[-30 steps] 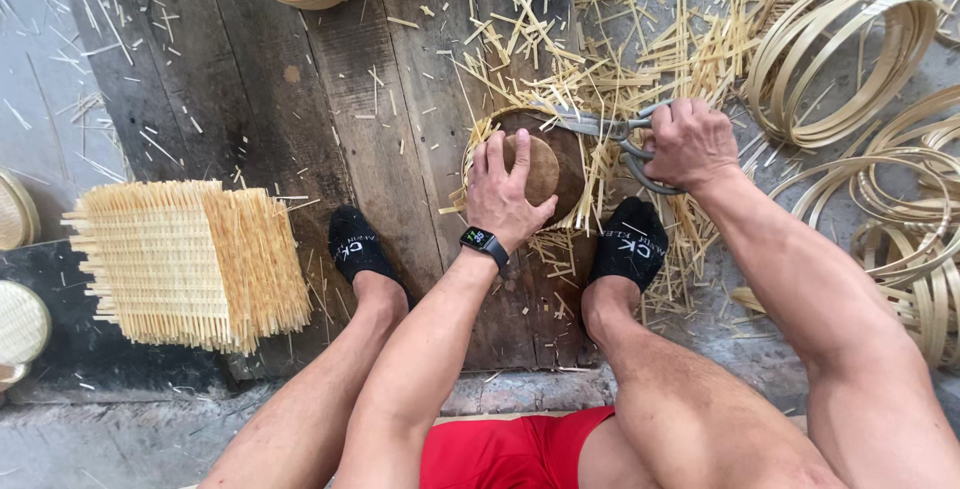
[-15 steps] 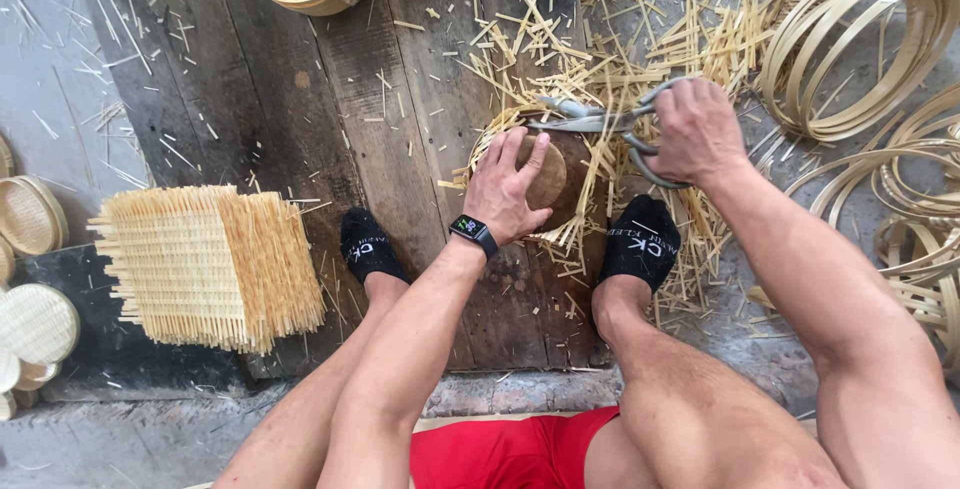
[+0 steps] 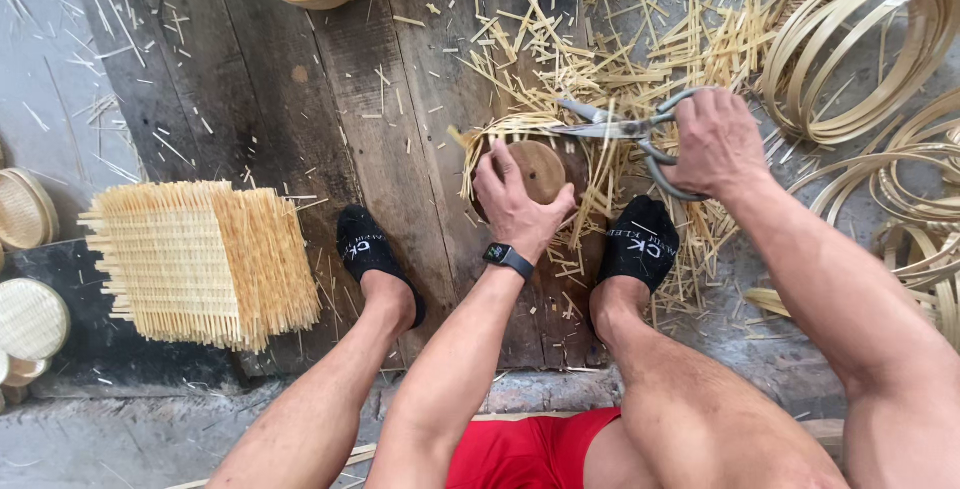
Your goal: The person repeatedly trims the edges of rectangular bamboo mats using shears and a circular wooden template. They place the template on each mat, cut along the edge, then stack the finished pieces.
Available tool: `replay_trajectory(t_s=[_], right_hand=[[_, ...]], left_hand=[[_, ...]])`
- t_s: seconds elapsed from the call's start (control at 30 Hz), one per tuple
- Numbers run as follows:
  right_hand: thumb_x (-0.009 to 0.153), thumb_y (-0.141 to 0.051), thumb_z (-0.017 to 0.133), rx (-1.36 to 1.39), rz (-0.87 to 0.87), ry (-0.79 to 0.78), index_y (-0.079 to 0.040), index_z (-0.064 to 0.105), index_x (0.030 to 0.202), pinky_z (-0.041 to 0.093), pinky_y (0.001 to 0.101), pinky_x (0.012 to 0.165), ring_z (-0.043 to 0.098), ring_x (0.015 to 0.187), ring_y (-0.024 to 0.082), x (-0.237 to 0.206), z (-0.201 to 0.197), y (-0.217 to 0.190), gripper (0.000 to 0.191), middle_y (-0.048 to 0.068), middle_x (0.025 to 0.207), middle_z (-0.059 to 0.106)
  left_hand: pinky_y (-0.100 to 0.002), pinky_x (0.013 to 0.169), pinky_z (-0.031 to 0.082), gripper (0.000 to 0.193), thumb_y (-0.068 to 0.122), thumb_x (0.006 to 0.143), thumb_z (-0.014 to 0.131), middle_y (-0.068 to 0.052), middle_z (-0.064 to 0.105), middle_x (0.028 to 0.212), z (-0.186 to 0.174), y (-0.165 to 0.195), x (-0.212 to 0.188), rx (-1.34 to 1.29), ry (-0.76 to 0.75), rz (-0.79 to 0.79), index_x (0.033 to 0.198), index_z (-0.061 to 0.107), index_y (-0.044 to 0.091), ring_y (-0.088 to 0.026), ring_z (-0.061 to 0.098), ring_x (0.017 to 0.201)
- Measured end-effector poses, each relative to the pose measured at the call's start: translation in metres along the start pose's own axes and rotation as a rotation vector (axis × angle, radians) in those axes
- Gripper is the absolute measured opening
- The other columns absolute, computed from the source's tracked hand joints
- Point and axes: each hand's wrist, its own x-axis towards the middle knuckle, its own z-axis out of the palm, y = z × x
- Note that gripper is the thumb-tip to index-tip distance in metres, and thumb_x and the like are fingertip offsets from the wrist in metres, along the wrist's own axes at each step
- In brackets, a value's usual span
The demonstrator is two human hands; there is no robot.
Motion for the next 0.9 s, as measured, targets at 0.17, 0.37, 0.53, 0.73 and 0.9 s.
replay_trajectory(t_s=[0.17, 0.37, 0.53, 0.73, 0.9], right_hand=[[0.087, -0.023, 0.063, -0.013, 0.06, -0.074, -0.005, 0.064, 0.085, 0.049, 0.0348, 0.063, 0.055, 0.07, 0.019, 0.003, 0.019, -0.018, 0.018, 0.009, 0.078, 0.059], [0.094, -0.027, 0.065, 0.074, -0.021, 0.03, -0.004, 0.064, 0.086, 0.049, 0.0341, 0.06, 0.058, 0.07, 0.021, 0.006, 0.022, -0.012, 0.025, 0.011, 0.079, 0.061], [0.075, -0.039, 0.068, -0.057, -0.013, 0.124, -0.004, 0.064, 0.08, 0.054, 0.0325, 0.063, 0.06, 0.07, 0.021, 0.016, 0.002, -0.023, 0.035, 0.01, 0.074, 0.061], [0.099, -0.036, 0.062, 0.049, 0.029, -0.195, -0.001, 0.066, 0.093, 0.053, 0.0349, 0.063, 0.06, 0.074, 0.021, 0.015, -0.004, -0.009, 0.036, 0.012, 0.083, 0.062], [0.071, -0.041, 0.07, -0.095, -0.042, 0.078, -0.003, 0.067, 0.086, 0.054, 0.0316, 0.06, 0.06, 0.068, 0.02, 0.023, 0.019, -0.017, 0.041, 0.011, 0.075, 0.061]], left_hand=[[-0.054, 0.114, 0.038, 0.117, 0.037, 0.062, 0.09, -0.023, 0.039, 0.149, -0.006, -0.004, 0.002, 0.057, -0.093, 0.158, 0.156, 0.03, 0.003, -0.044, 0.041, 0.135], [-0.055, 0.112, 0.037, 0.116, 0.04, 0.064, 0.091, -0.025, 0.037, 0.145, 0.001, 0.007, -0.004, -0.067, 0.052, 0.019, 0.156, 0.03, 0.002, -0.044, 0.04, 0.131], [-0.055, 0.112, 0.039, 0.11, 0.037, 0.064, 0.089, -0.021, 0.039, 0.147, -0.002, 0.001, -0.001, 0.013, -0.054, 0.179, 0.155, 0.035, 0.006, -0.042, 0.042, 0.133], [-0.055, 0.111, 0.039, 0.11, 0.031, 0.058, 0.087, -0.015, 0.04, 0.15, -0.012, -0.008, 0.006, 0.017, -0.162, 0.26, 0.155, 0.037, 0.016, -0.041, 0.041, 0.134], [-0.055, 0.11, 0.04, 0.111, 0.03, 0.057, 0.085, -0.012, 0.04, 0.152, -0.022, -0.013, 0.016, 0.021, -0.325, 0.341, 0.156, 0.037, 0.021, -0.039, 0.04, 0.137]])
